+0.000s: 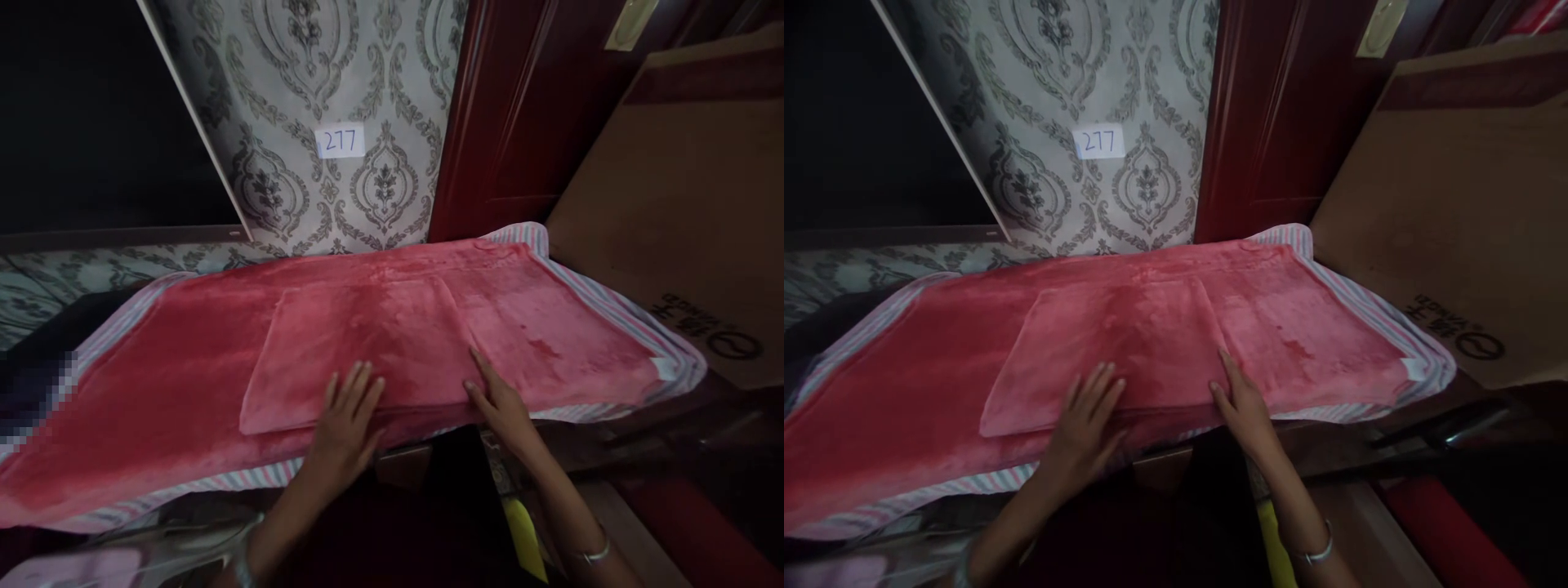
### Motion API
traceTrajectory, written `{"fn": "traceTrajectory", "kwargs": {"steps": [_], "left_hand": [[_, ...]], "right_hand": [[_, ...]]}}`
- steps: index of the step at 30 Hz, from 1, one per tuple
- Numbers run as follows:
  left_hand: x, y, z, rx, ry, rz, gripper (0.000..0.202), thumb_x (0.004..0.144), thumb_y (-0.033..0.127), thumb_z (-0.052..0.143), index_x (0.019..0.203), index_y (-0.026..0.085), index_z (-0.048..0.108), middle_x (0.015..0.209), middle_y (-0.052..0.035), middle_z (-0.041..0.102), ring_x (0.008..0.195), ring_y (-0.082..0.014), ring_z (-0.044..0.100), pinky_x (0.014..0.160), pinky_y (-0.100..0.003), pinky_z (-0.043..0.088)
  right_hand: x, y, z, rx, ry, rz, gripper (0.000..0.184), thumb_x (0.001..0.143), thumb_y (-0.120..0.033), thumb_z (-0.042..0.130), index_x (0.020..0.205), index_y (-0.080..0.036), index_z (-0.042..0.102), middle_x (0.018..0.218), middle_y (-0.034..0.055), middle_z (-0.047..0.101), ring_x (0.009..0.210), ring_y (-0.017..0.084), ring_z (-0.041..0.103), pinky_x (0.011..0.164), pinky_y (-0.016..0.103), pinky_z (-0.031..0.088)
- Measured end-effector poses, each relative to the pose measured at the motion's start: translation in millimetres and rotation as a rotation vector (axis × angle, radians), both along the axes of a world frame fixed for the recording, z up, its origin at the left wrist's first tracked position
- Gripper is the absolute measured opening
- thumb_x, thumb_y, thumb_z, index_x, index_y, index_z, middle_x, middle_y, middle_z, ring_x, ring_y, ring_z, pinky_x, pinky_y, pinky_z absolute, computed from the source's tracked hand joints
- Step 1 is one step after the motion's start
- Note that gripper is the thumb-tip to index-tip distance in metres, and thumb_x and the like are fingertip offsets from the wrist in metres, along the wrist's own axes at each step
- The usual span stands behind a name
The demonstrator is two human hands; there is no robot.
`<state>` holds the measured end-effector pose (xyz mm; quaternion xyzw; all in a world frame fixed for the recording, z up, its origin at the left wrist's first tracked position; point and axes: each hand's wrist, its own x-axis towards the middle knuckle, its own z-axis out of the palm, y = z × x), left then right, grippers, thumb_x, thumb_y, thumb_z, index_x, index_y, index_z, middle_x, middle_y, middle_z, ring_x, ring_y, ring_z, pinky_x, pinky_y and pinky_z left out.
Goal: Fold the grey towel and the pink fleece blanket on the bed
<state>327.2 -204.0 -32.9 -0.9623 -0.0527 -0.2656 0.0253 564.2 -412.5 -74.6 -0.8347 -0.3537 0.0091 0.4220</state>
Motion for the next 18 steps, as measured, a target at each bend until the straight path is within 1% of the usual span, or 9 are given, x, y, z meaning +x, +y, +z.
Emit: {"fn": "traceTrajectory", "kwargs": {"steps": [2, 4, 6, 8, 10, 12, 15, 18], "left_hand": [[27.7, -18.2, 3.3, 0.008, 0.069, -0.104, 0.063, 0.095, 0.023, 0.051, 0.155, 0.013, 0.036, 0.161, -0.0173, 0.039, 0.154, -0.0287, 0.027, 0.124, -0.051, 0.024], [53.9, -33.4, 1.9, 0.027, 0.113, -0.155, 0.062, 0.095, 0.021, 0.051, 0.154, 0.012, 0.038, 0.160, -0.0165, 0.041, 0.152, -0.0288, 0.030, 0.122, -0.050, 0.028], [76.8, -46.1, -2.7, 0.055, 0.131, -0.145, 0.058, 0.096, 0.018, 0.048, 0.153, 0.014, 0.040, 0.156, -0.0159, 0.047, 0.147, -0.0284, 0.039, 0.118, -0.048, 0.036], [95.5, -56.4, -7.1, 0.092, 0.146, -0.107, 0.056, 0.096, 0.015, 0.045, 0.152, 0.016, 0.043, 0.149, -0.0159, 0.055, 0.139, -0.0283, 0.049, 0.110, -0.048, 0.044], [109.8, -64.4, -8.6, 0.132, 0.150, -0.076, 0.055, 0.096, 0.013, 0.045, 0.150, 0.018, 0.045, 0.139, -0.0168, 0.061, 0.128, -0.0289, 0.057, 0.101, -0.047, 0.049], [120.2, -70.6, -6.6, 0.145, 0.145, -0.057, 0.054, 0.095, 0.013, 0.048, 0.149, 0.016, 0.047, 0.129, -0.0177, 0.065, 0.117, -0.0288, 0.062, 0.095, -0.046, 0.052], [132.0, -77.0, -0.3, 0.112, 0.141, -0.034, 0.051, 0.094, 0.013, 0.051, 0.144, 0.012, 0.049, 0.112, -0.0157, 0.067, 0.103, -0.0271, 0.063, 0.085, -0.043, 0.053], [141.2, -79.8, 7.9, 0.078, 0.180, 0.019, 0.042, 0.095, 0.016, 0.051, 0.137, 0.013, 0.053, 0.103, -0.0137, 0.065, 0.094, -0.0261, 0.064, 0.076, -0.039, 0.053]], "right_hand": [[-0.7, 3.0, 1.8, 0.004, 0.007, -0.035, 0.073, 0.093, -0.057, 0.047, 0.156, -0.020, 0.041, 0.143, 0.0140, 0.059, 0.130, 0.031, 0.058, 0.107, 0.049, 0.047], [0.0, 6.0, 2.4, 0.032, 0.009, -0.053, 0.075, 0.091, -0.056, 0.049, 0.155, -0.018, 0.042, 0.143, 0.0155, 0.059, 0.129, 0.032, 0.059, 0.106, 0.049, 0.048], [2.1, 8.9, 2.0, 0.080, 0.013, -0.051, 0.074, 0.089, -0.055, 0.051, 0.152, -0.019, 0.045, 0.144, 0.0148, 0.059, 0.130, 0.031, 0.057, 0.107, 0.049, 0.047], [5.4, 12.0, 0.8, 0.145, 0.023, -0.049, 0.071, 0.087, -0.055, 0.053, 0.149, -0.020, 0.049, 0.145, 0.0137, 0.058, 0.132, 0.031, 0.055, 0.110, 0.050, 0.045], [8.9, 15.2, -0.4, 0.222, 0.051, -0.054, 0.070, 0.085, -0.056, 0.055, 0.145, -0.019, 0.053, 0.144, 0.0147, 0.058, 0.132, 0.031, 0.055, 0.111, 0.051, 0.044], [11.4, 18.2, -0.2, 0.301, 0.099, -0.057, 0.070, 0.084, -0.056, 0.056, 0.143, -0.018, 0.053, 0.144, 0.0156, 0.058, 0.132, 0.031, 0.054, 0.112, 0.051, 0.043], [12.5, 21.1, 4.2, 0.381, 0.227, -0.041, 0.072, 0.082, -0.056, 0.060, 0.144, -0.021, 0.052, 0.146, 0.0142, 0.056, 0.132, 0.030, 0.053, 0.111, 0.051, 0.043], [11.9, 19.6, 9.5, 0.437, 0.398, -0.010, 0.077, 0.078, -0.058, 0.067, 0.145, -0.023, 0.051, 0.143, 0.0130, 0.058, 0.126, 0.030, 0.058, 0.107, 0.050, 0.047]]}}
